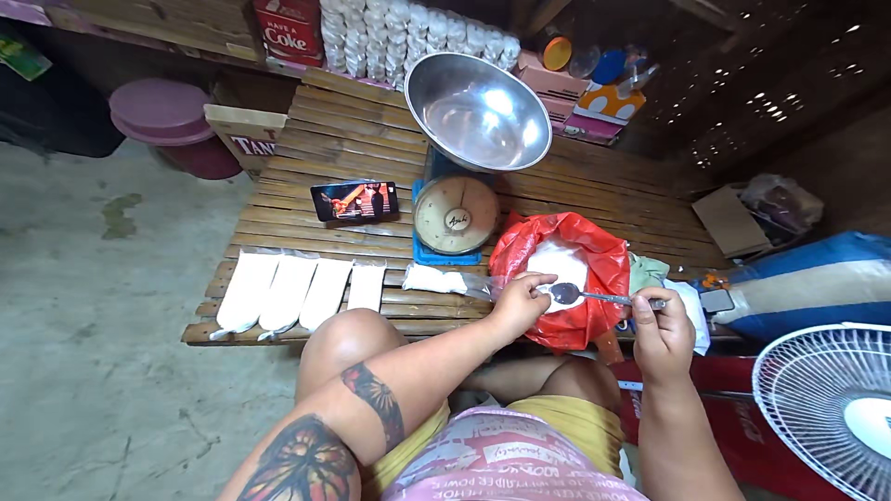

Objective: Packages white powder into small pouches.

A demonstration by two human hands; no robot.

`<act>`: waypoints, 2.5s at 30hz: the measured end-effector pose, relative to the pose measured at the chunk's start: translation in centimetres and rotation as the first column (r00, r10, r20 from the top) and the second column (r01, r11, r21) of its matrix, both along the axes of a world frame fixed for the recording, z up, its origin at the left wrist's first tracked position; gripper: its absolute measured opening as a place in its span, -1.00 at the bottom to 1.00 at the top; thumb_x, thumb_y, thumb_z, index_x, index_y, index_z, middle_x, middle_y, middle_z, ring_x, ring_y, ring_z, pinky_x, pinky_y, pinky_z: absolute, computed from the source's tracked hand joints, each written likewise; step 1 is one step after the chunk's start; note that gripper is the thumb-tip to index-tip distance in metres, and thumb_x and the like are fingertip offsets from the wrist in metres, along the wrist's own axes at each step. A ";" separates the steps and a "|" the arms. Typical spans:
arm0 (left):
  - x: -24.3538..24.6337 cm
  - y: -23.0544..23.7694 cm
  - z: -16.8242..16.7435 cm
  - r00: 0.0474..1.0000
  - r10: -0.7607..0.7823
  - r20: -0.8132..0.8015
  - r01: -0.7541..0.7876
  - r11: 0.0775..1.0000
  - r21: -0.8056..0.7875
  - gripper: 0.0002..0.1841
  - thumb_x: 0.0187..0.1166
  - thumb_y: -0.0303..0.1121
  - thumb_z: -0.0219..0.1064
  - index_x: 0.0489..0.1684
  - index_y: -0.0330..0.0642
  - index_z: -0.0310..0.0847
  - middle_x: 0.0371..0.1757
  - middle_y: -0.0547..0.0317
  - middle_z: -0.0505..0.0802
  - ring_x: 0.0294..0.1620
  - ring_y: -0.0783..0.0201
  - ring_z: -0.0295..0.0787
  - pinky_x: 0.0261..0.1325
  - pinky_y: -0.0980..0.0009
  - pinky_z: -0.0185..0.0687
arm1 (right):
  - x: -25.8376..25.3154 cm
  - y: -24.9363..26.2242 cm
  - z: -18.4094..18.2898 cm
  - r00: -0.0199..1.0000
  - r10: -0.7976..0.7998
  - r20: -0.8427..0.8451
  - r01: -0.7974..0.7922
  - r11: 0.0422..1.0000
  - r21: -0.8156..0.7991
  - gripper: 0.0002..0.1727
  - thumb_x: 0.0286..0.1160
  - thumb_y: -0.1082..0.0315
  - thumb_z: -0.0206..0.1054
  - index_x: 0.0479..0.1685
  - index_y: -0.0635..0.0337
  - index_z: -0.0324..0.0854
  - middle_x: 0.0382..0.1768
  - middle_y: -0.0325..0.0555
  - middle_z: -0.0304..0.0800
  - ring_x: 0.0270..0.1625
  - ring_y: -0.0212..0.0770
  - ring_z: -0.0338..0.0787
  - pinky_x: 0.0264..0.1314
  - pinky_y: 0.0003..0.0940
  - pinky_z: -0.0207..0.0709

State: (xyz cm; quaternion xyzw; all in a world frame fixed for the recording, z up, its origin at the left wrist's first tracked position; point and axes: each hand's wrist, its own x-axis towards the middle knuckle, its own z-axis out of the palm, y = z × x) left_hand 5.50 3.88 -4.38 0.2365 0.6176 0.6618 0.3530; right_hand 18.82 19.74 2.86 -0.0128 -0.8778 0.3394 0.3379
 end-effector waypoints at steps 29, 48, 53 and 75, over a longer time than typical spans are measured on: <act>-2.1 -1.4 0.6 0.978 -0.059 -0.200 0.039 0.994 -0.102 -0.65 0.53 -0.54 0.23 0.20 -0.12 0.80 0.28 0.02 0.77 0.13 0.20 0.72 0.20 0.16 0.63 | 2.0 2.9 -3.6 0.978 -0.198 0.063 0.202 0.834 -0.514 -0.86 0.78 0.40 0.00 -0.03 0.04 0.47 -0.43 -0.56 0.68 -0.37 -0.62 0.67 -0.17 -0.68 0.61; -3.6 -2.3 1.5 0.793 -0.088 -0.602 -0.023 0.984 -0.174 -0.69 0.51 -0.63 0.23 0.07 -0.25 0.86 0.18 -0.05 0.85 0.30 0.10 0.76 0.44 0.14 0.60 | 2.6 2.5 -7.4 0.961 -0.194 0.200 0.218 0.970 -0.109 -0.70 0.78 0.35 0.02 0.08 0.37 0.60 -0.26 -0.28 0.78 -0.18 -0.60 0.73 0.01 -0.65 0.63; -3.6 -2.9 2.3 0.882 0.062 -0.467 -0.079 0.997 -0.018 -0.67 0.54 -0.60 0.23 0.12 -0.17 0.85 0.22 0.06 0.84 0.24 0.25 0.75 0.31 0.23 0.66 | 2.7 2.8 -7.1 0.935 -0.278 0.220 0.269 0.960 0.074 -0.59 0.85 0.24 -0.06 0.04 0.36 0.66 -0.25 -0.14 0.77 -0.14 -0.45 0.72 0.08 -0.51 0.61; -4.2 -3.5 2.9 0.743 -0.102 -0.661 -0.015 0.985 -0.169 -0.75 0.56 -0.59 0.24 -0.05 -0.23 0.88 0.30 0.00 0.82 0.38 0.14 0.72 0.48 0.16 0.58 | 2.5 3.3 -8.6 0.832 -0.315 0.456 0.304 0.947 0.100 -0.58 0.80 0.17 -0.02 0.10 0.29 0.69 -0.20 0.00 0.80 -0.10 -0.16 0.78 0.08 -0.09 0.65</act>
